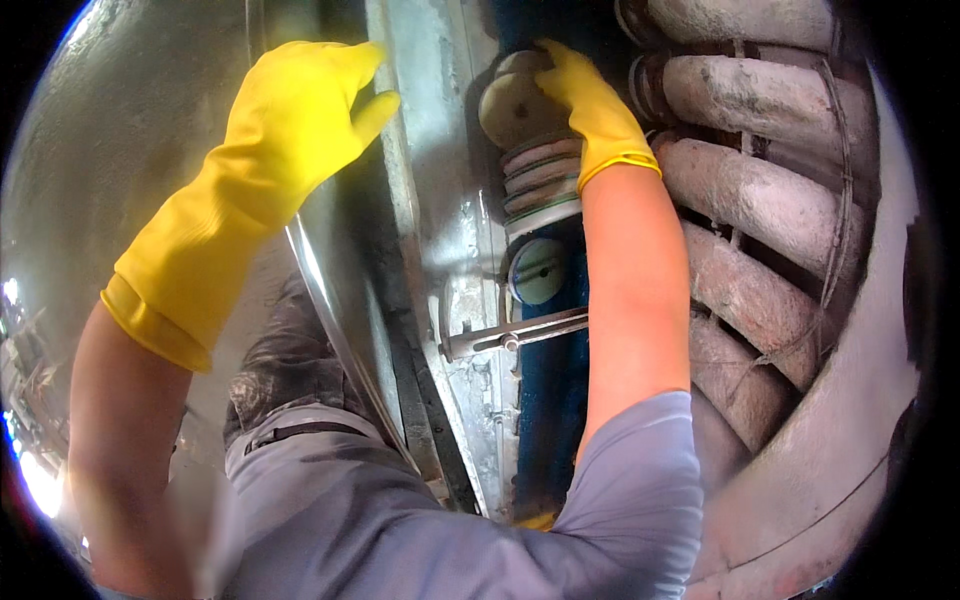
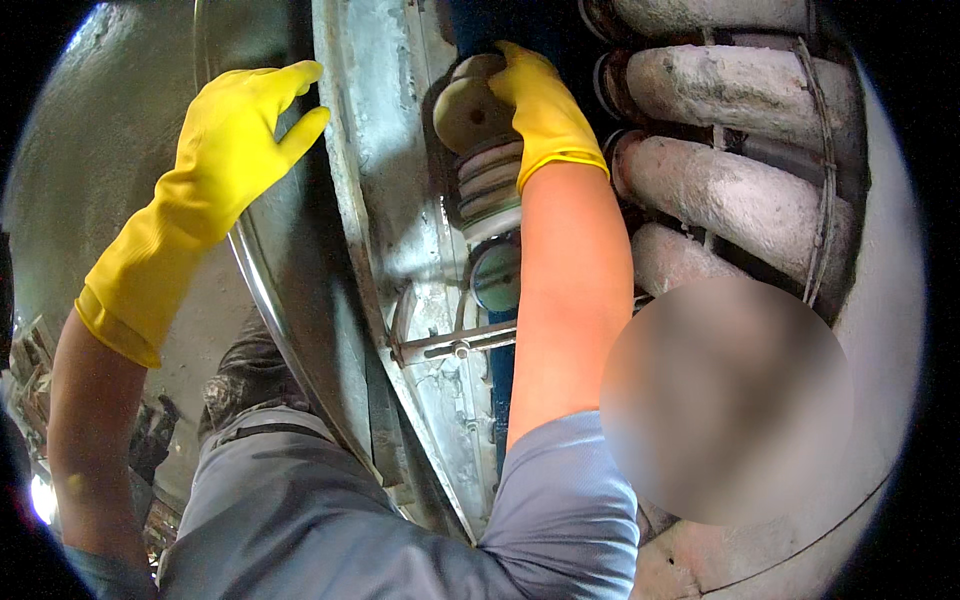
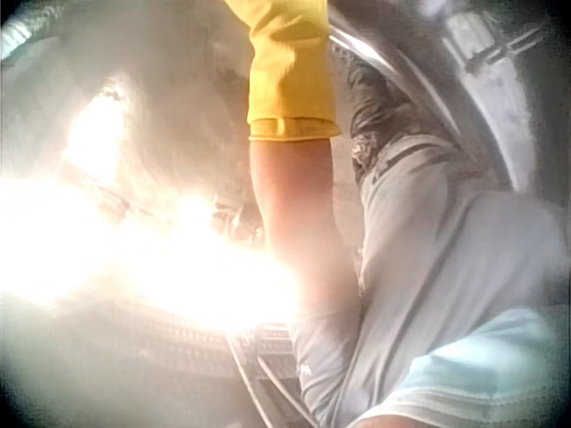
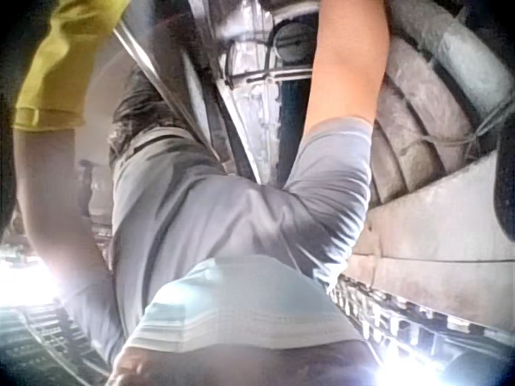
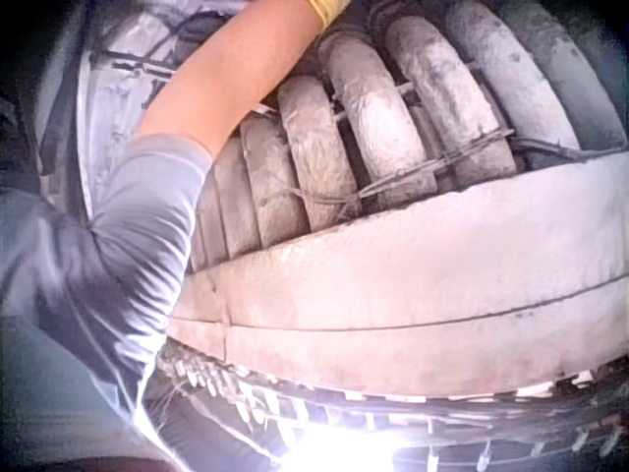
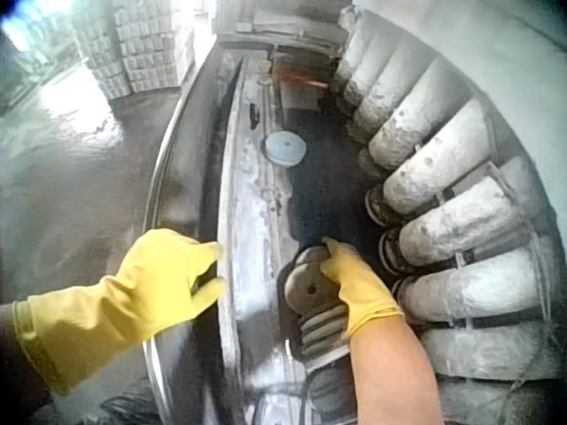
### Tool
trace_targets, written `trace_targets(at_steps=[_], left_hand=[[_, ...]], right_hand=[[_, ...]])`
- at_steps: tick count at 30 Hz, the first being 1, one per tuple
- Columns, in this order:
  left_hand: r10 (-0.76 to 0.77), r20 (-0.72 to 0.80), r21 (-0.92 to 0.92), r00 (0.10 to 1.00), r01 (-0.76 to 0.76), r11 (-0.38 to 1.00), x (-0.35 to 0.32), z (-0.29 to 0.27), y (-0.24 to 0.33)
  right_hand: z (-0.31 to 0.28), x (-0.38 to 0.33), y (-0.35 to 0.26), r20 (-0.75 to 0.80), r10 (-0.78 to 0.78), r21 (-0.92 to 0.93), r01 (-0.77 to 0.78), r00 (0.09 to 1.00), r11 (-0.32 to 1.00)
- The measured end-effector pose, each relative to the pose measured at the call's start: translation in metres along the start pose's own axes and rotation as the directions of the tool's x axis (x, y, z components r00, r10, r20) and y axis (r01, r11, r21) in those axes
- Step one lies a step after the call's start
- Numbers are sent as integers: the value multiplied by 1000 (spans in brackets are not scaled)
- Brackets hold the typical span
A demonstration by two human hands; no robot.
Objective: The person picks up several circular grinding wheels from a crate, walks to a metal trough, and places them one by one into the trough. The person continues to handle and stack the wheels inside the trough.
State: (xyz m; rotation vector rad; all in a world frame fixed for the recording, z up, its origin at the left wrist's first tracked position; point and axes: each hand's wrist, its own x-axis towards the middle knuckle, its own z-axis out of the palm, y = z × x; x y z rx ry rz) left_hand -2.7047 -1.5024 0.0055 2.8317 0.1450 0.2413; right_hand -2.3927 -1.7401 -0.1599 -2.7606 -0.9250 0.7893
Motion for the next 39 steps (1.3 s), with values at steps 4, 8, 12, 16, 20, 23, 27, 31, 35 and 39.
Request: trace_targets(at_steps=[4, 8, 12, 16, 20, 23, 27, 31, 35, 39], left_hand=[[-17, 10, -11, 1000, 17, 1000, 2, -4, -1], [-21, 11, 12, 1000, 20, 1000, 2, -6, 1], [-28, 16, -3, 999, 28, 1000, 0, -4, 0], [-51, 15, 7, 999, 51, 999, 1, -1, 3], [-11, -34, 30, 999, 12, 999, 2, 1, 1], [-35, 12, -1, 999, 35, 999, -2, -2, -5], [-48, 51, -1, 998, 48, 999, 1, 7, -8], [-43, 86, 58, 995, 38, 998, 3, 1, -11], [-5, 49, 88, 999, 1, 996, 2, 9, -11], [-36, 123, 156, 992, 16, 988, 5, 2, -14]], right_hand=[[-16, -1, 0, 74, -4, -186, 17, 997, 982], [-27, -47, 11, 186, 24, -54, -14, 982, 998], [-42, -105, 18, -22, 65, 402, -50, 998, 914], [-58, -176, -25, -475, 250, 550, 63, 844, 833], [-45, -225, -18, -853, -195, 75, 485, 484, 871], [-54, -280, -53, -854, -226, 5, 442, 468, 897], [-26, -340, -62, -886, 94, 350, 520, 454, 779], [-8, -400, -58, -857, 195, 403, 385, 476, 830], [-8, -447, -59, -883, 53, 133, 140, 467, 981], [2, -465, -65, -875, 123, 159, 37, 468, 987]])
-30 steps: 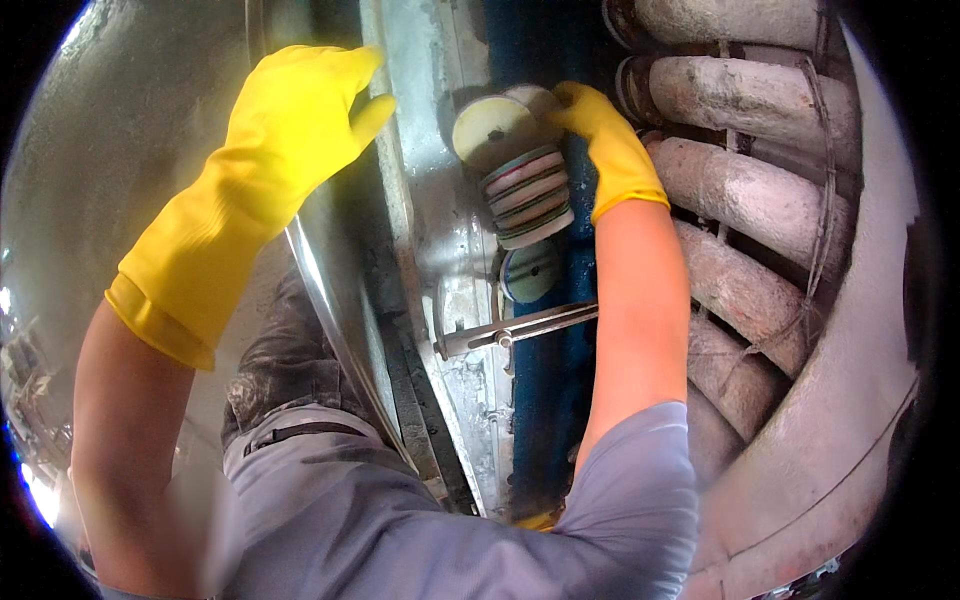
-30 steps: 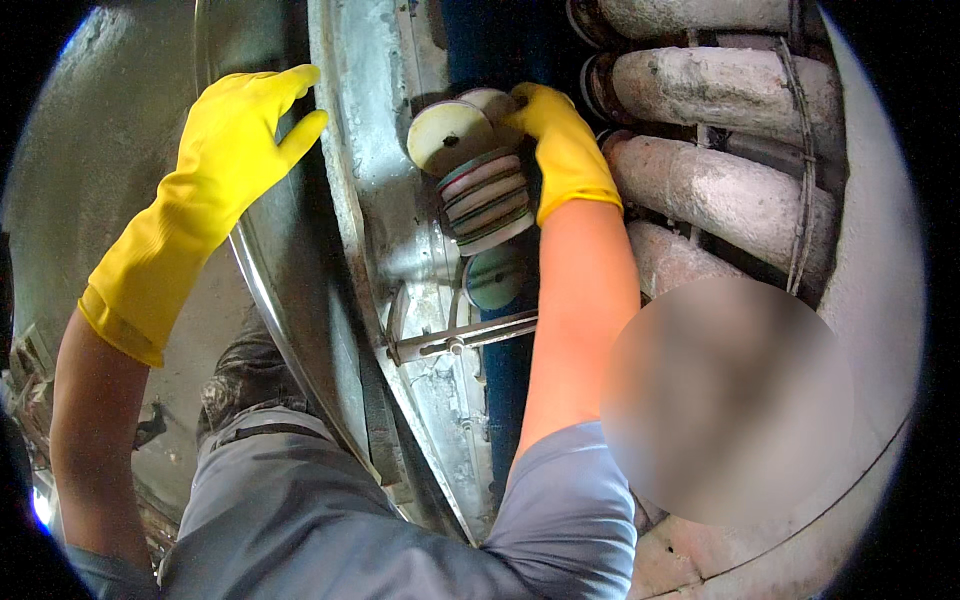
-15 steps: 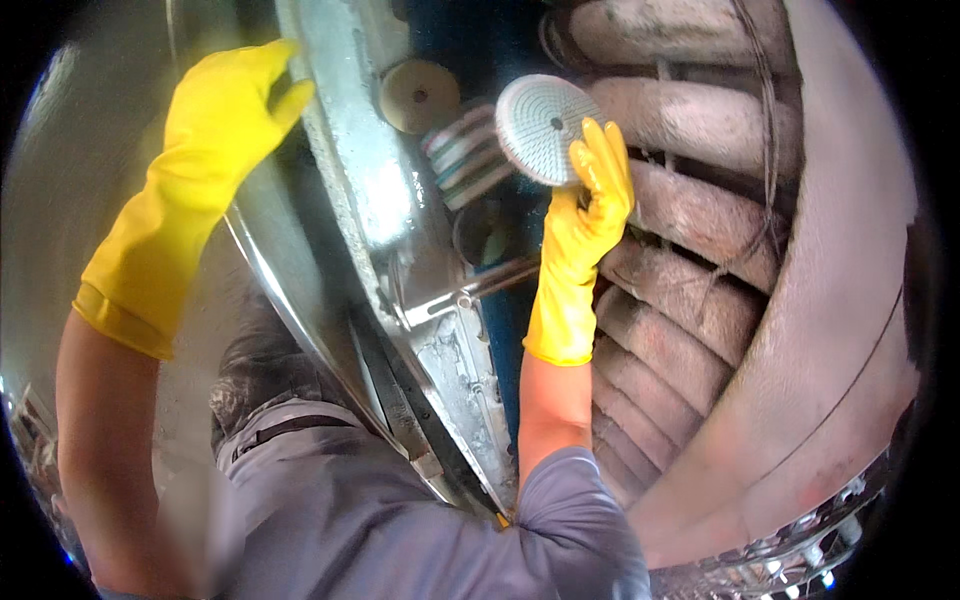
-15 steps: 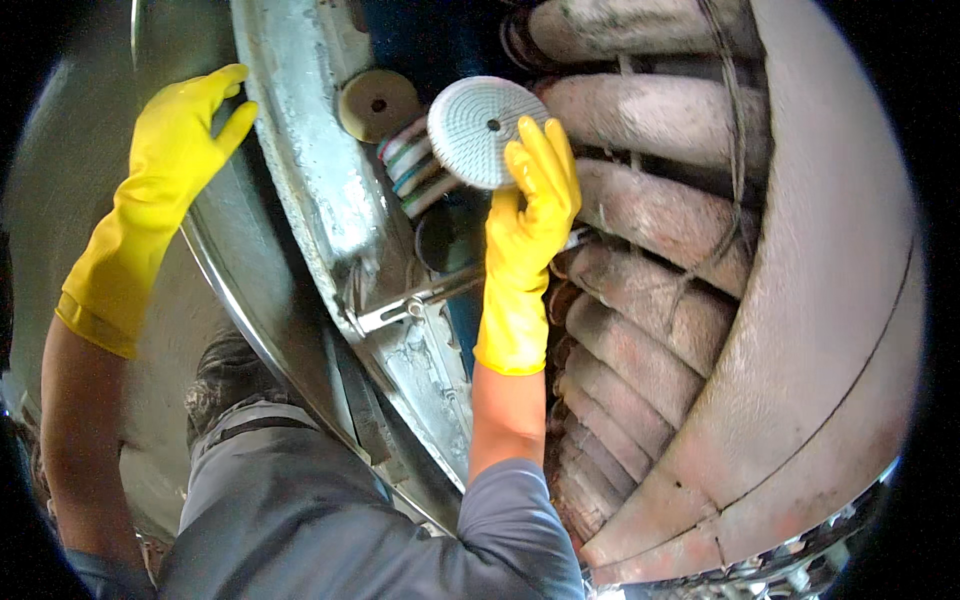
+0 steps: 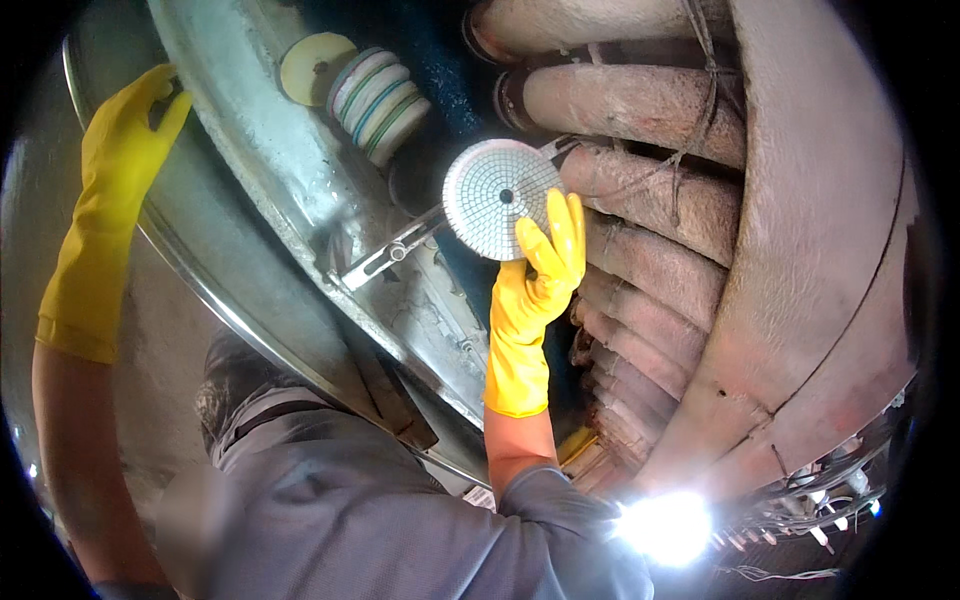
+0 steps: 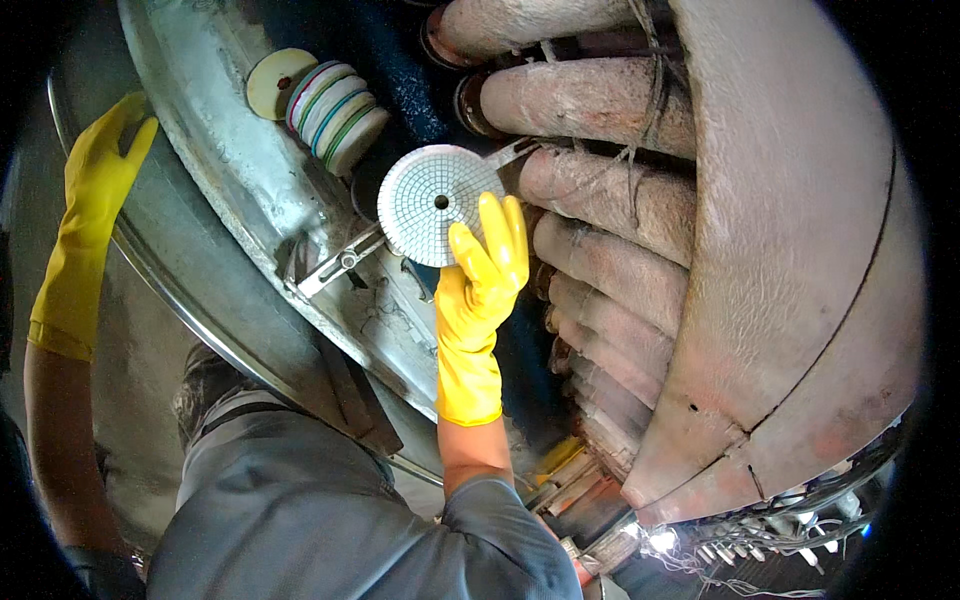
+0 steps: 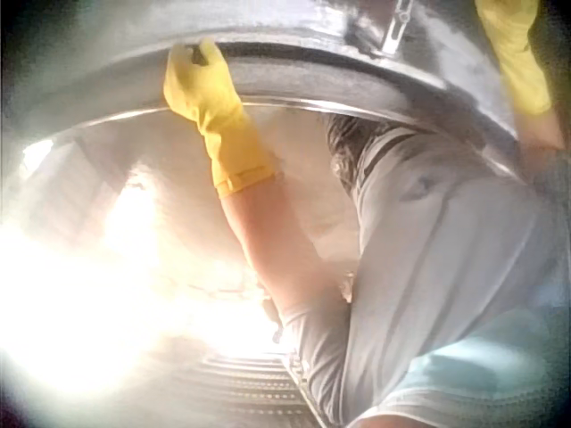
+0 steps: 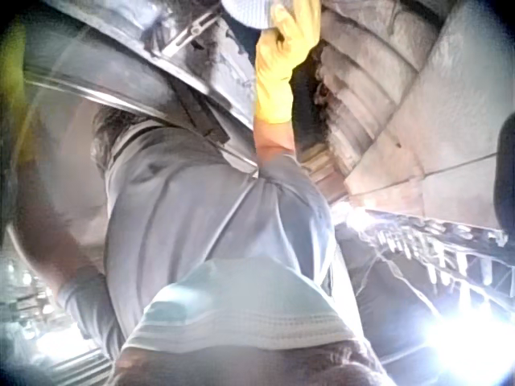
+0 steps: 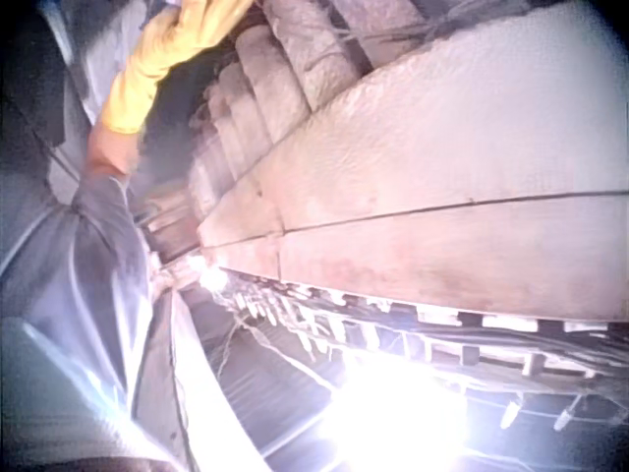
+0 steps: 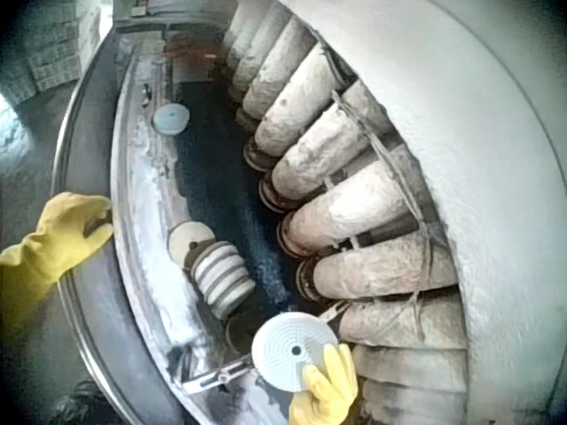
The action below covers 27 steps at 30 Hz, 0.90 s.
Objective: The person picks up several circular grinding wheels from a crate, walks to a metal trough, and places them one by one into the trough. The person continues to handle and stack the wheels inside the trough.
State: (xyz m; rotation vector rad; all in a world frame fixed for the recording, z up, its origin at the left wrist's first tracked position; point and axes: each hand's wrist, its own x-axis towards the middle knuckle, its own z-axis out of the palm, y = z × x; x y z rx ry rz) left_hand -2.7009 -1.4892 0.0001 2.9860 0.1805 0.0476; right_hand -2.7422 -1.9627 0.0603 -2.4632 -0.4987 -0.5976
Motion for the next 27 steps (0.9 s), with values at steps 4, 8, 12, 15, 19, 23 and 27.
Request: trace_targets(at_steps=[4, 8, 12, 15, 19, 23, 27], left_hand=[[-47, 43, -63, 998, 50, 997, 2, -8, 12], [-56, 47, -51, 997, 59, 997, 3, -3, 8], [-32, 33, -36, 999, 33, 999, 4, 1, -1], [-63, 63, -57, 996, 66, 996, 4, 1, 3], [-76, 76, -63, 994, 81, 995, 5, -5, 9], [-53, 92, -55, 994, 58, 997, 7, -11, 15], [-3, 40, -68, 999, 6, 998, 5, -6, 5]], right_hand=[[8, -18, 4, 13, 41, 76, -42, 999, 996], [25, -46, 8, 36, 108, 128, -112, 993, 985], [39, -70, 15, 54, 155, 97, -159, 986, 982], [52, -94, 29, 24, 234, 175, -235, 972, 956], [57, -100, 33, -26, 253, 181, -245, 967, 953], [51, -90, 26, -79, 248, 90, -241, 966, 966], [55, -95, 31, -78, 303, 170, -287, 950, 943]])
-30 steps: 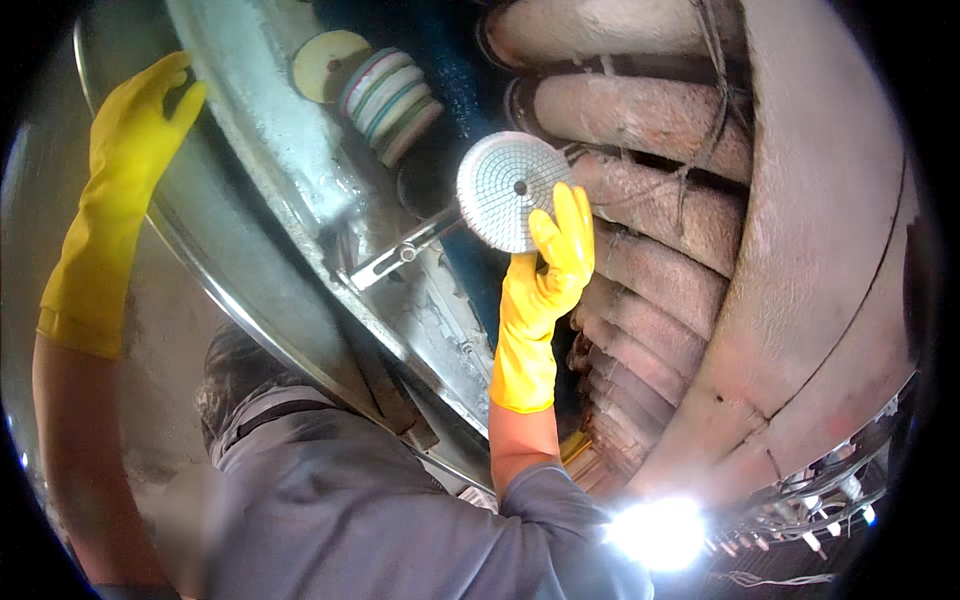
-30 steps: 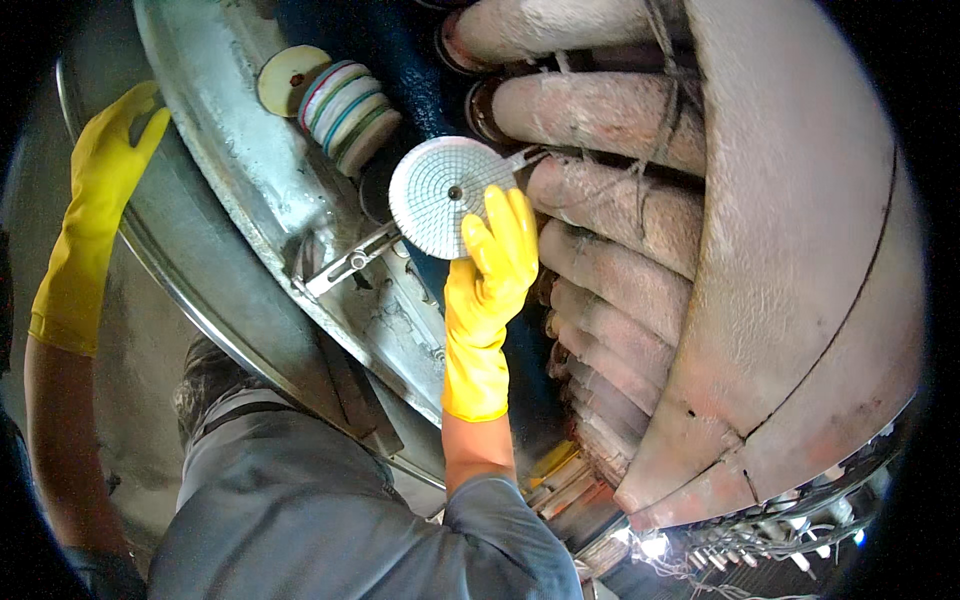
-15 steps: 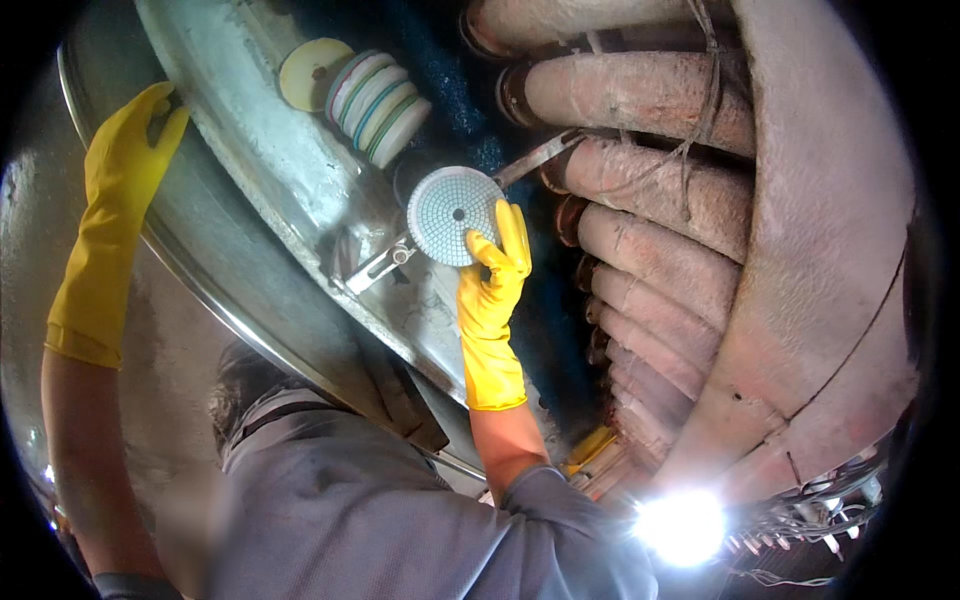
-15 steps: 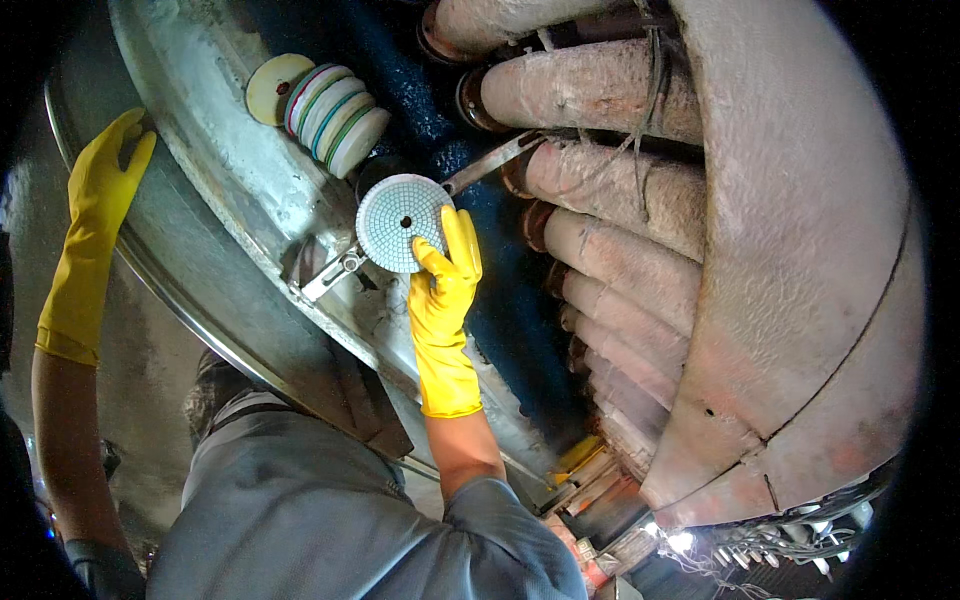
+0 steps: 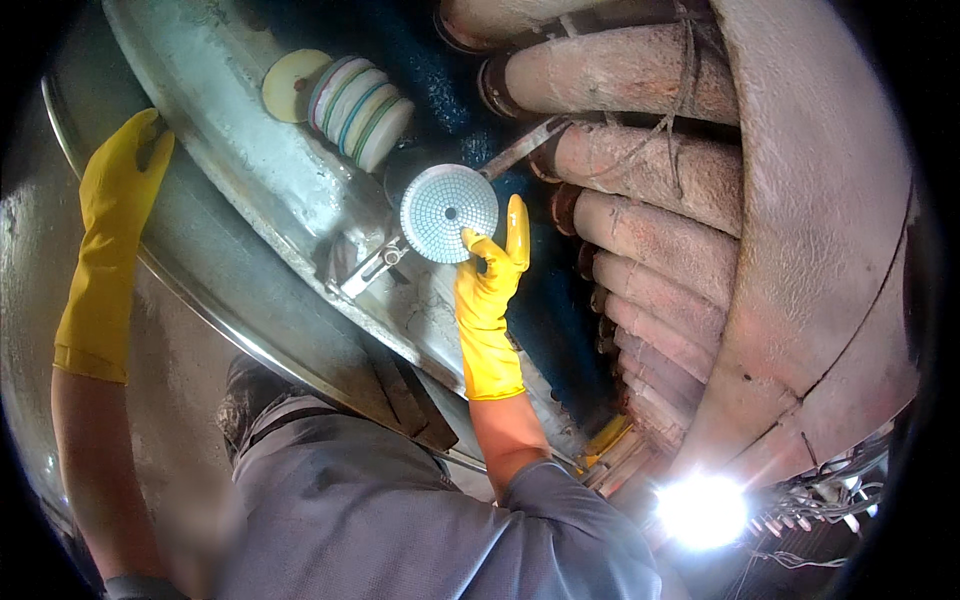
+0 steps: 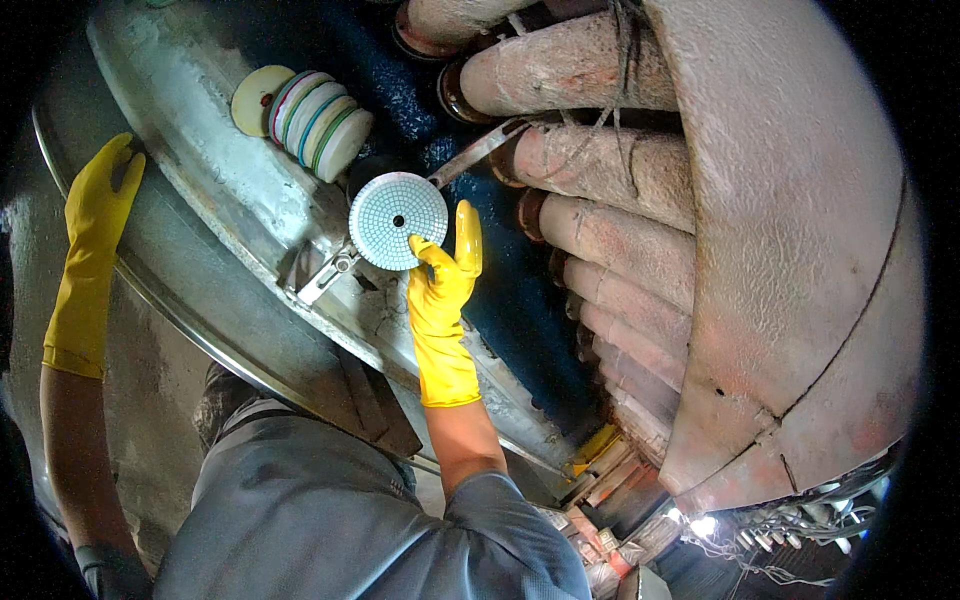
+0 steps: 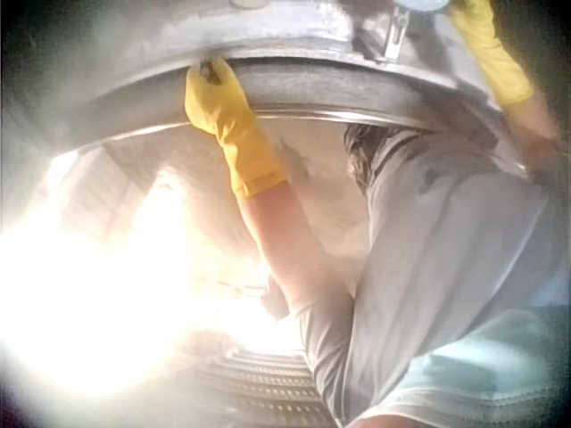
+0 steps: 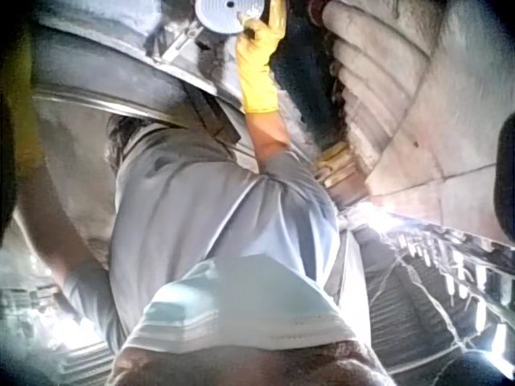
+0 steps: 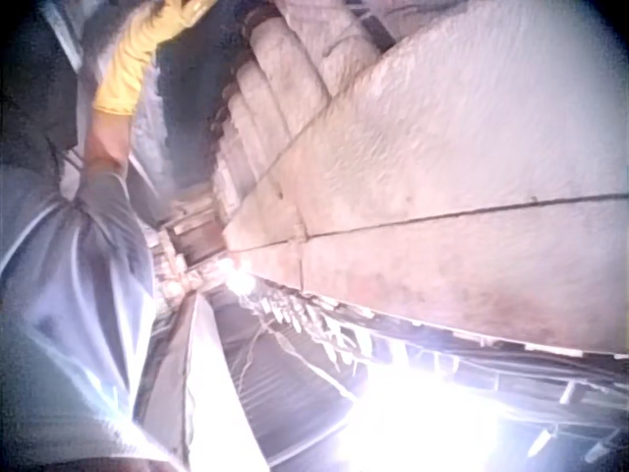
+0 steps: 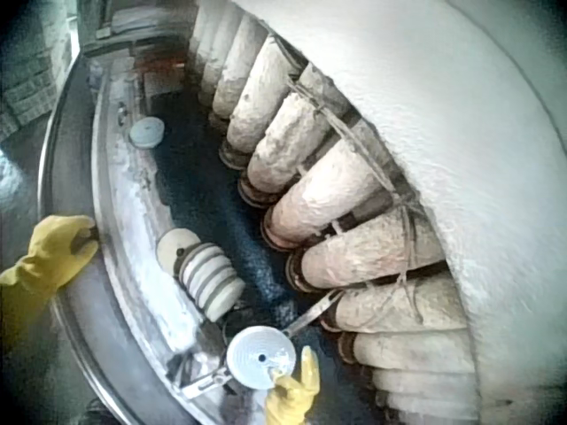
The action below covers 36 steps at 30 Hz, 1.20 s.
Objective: The person picks up several circular grinding wheels from a crate, walks to a metal trough, and places them one by one into the trough. The person continues to handle and stack the wheels inside the trough.
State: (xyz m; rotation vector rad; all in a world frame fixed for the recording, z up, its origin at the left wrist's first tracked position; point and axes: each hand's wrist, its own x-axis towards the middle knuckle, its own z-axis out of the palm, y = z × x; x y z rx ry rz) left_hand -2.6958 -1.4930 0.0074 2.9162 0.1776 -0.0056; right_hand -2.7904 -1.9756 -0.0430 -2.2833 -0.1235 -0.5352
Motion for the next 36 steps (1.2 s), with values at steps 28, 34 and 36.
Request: trace_targets(at_steps=[28, 34, 36], left_hand=[[-41, 24, 3, 999, 41, 999, 0, -5, 8], [-36, 20, 13, 999, 36, 999, 2, -2, 6], [-11, 11, 19, 1000, 10, 1000, 2, 0, 3]], right_hand=[[-7, 6, 3, 88, -89, -80, 96, 992, 992], [-6, 3, 5, 81, -75, -52, 79, 994, 995], [-6, 2, 6, 75, -65, -40, 69, 995, 997]])
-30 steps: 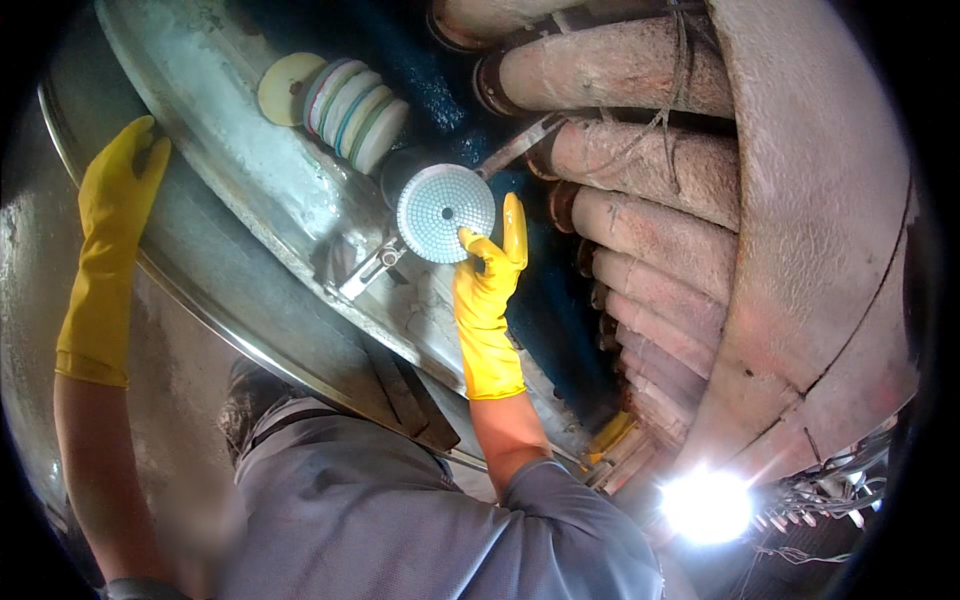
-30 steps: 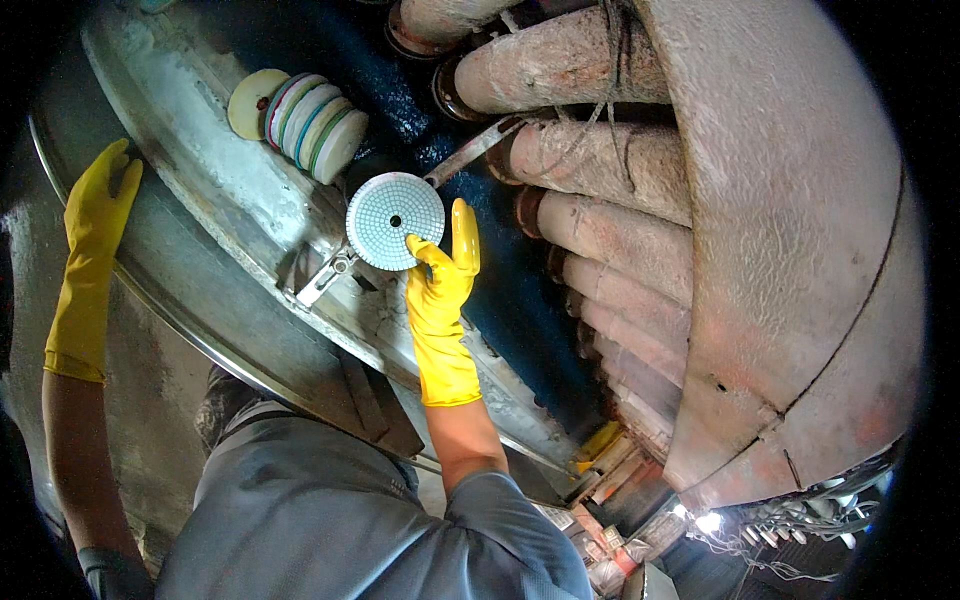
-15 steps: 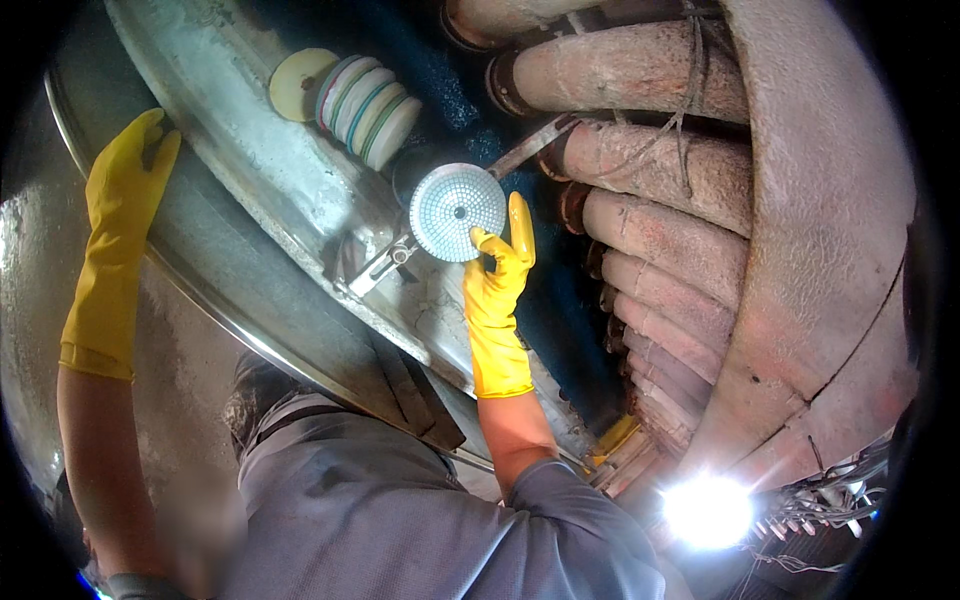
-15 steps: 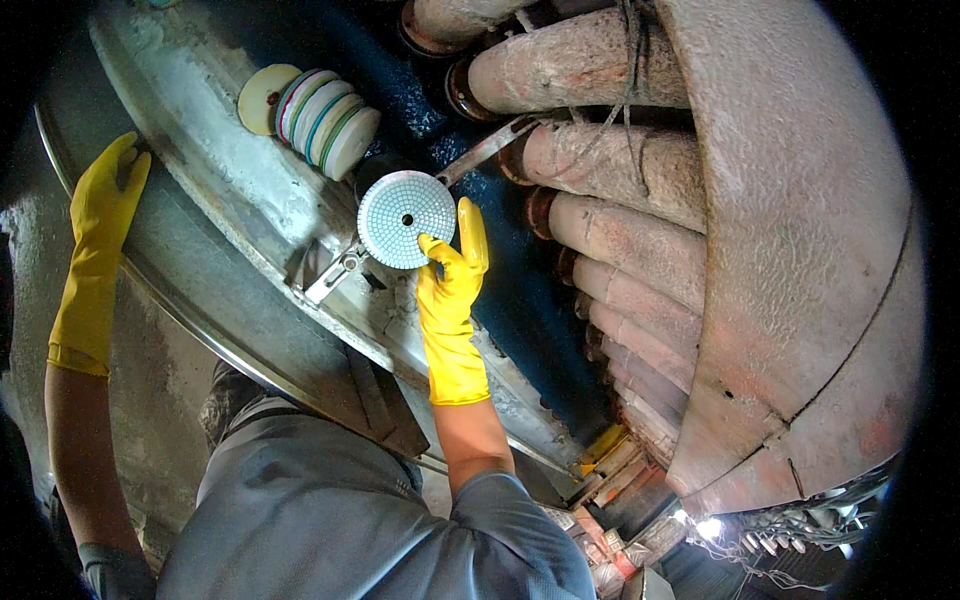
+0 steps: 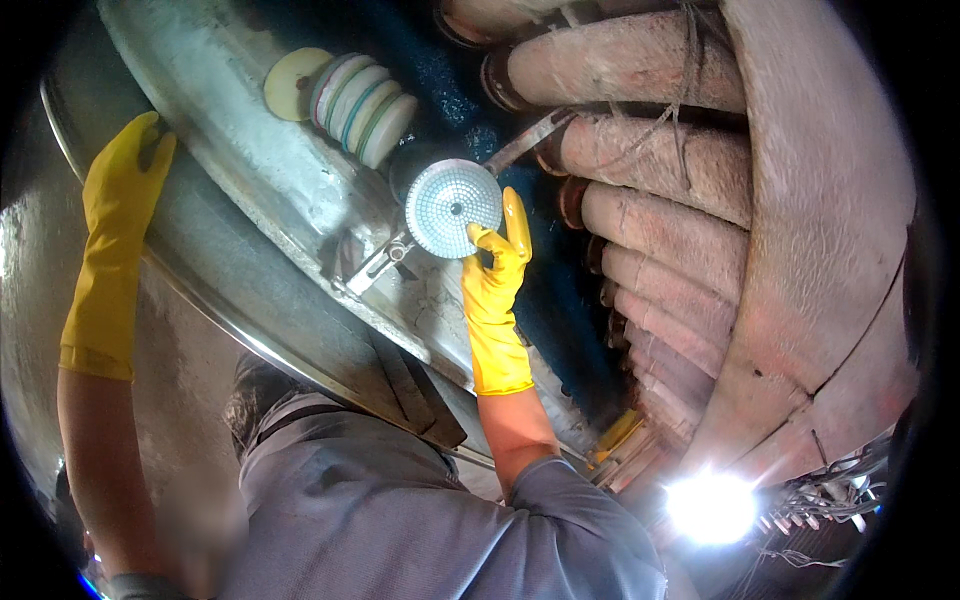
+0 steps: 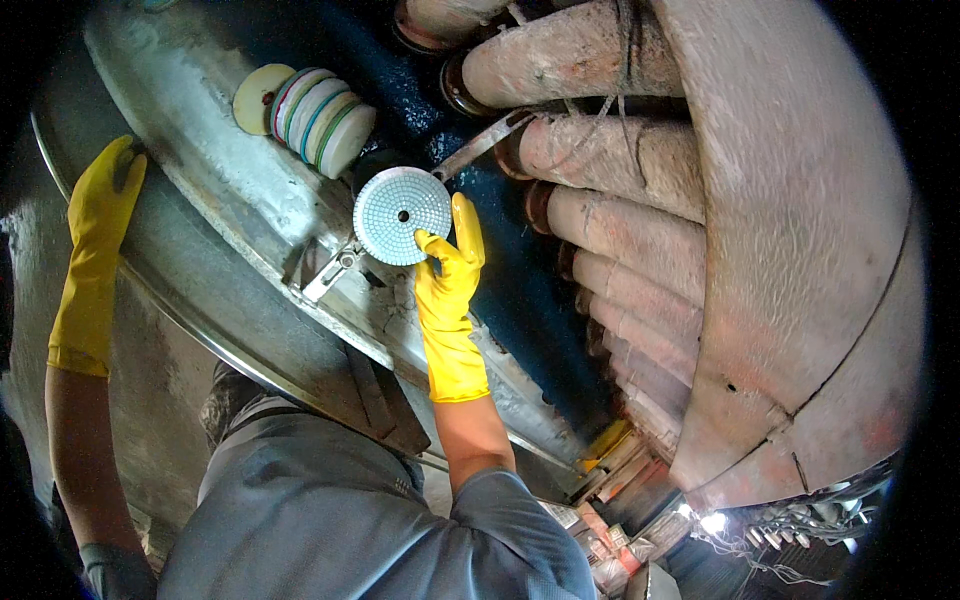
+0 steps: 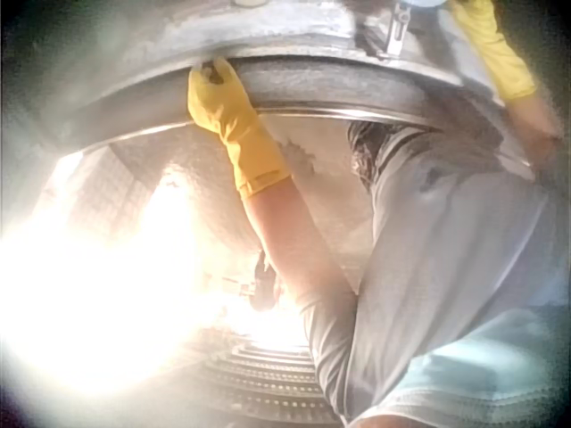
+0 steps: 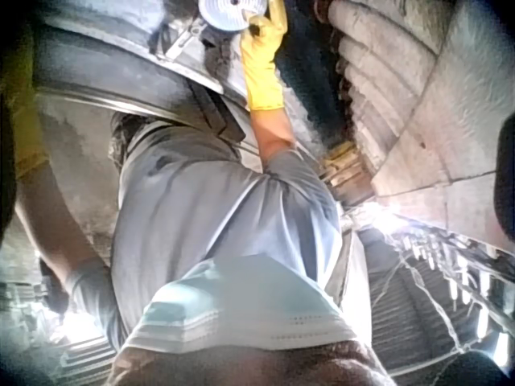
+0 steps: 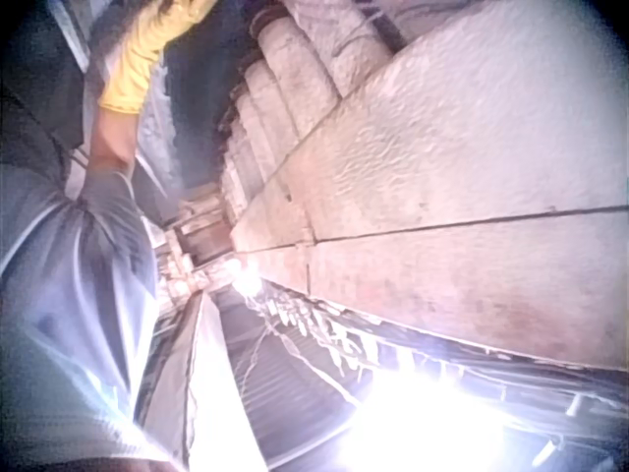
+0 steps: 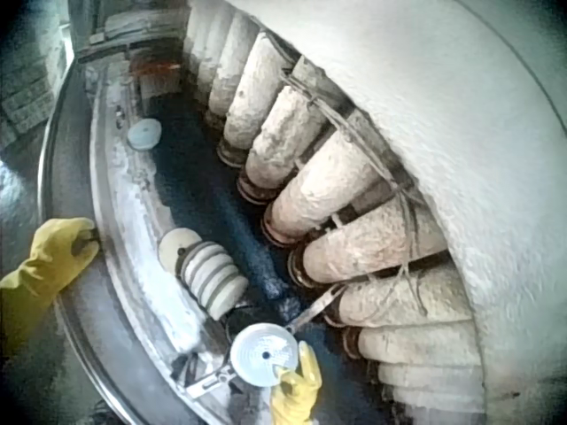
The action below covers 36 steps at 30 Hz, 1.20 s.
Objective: The person picks up several circular grinding wheels from a crate, walks to a metal trough, and places them one by one into the trough. The person continues to handle and stack the wheels inside the trough.
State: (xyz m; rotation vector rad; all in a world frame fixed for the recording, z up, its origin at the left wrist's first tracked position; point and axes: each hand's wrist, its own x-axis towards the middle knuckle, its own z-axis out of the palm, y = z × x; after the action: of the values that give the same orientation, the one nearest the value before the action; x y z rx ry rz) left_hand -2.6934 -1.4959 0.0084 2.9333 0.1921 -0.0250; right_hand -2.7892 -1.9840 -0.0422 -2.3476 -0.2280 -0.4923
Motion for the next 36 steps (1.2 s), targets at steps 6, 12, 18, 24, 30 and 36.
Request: trace_targets(at_steps=[6, 12, 18, 24, 30, 36], left_hand=[[2, 14, -2, 1000, -2, 1000, -1, 2, -10], [-36, 26, 40, 999, 35, 999, 4, 4, -4], [-53, 36, 89, 998, 49, 995, 10, 16, -21], [-79, 82, 42, 993, 76, 996, 9, 15, -24], [-45, 97, 13, 994, 44, 999, 10, 16, -32], [-74, 97, 53, 993, 69, 996, 10, 9, -15]], right_hand=[[-11, 2, -14, -31, 157, 165, -149, 987, 975], [-35, -19, 0, -138, 798, 590, -598, 586, 542], [-21, -38, 67, 172, 948, 918, -392, 266, -56], [30, -28, 116, 302, 910, 949, -183, 283, -258], [72, 16, 160, 244, 889, 958, 48, 388, -284], [73, 58, 180, 233, 847, 932, 139, 478, -335]])
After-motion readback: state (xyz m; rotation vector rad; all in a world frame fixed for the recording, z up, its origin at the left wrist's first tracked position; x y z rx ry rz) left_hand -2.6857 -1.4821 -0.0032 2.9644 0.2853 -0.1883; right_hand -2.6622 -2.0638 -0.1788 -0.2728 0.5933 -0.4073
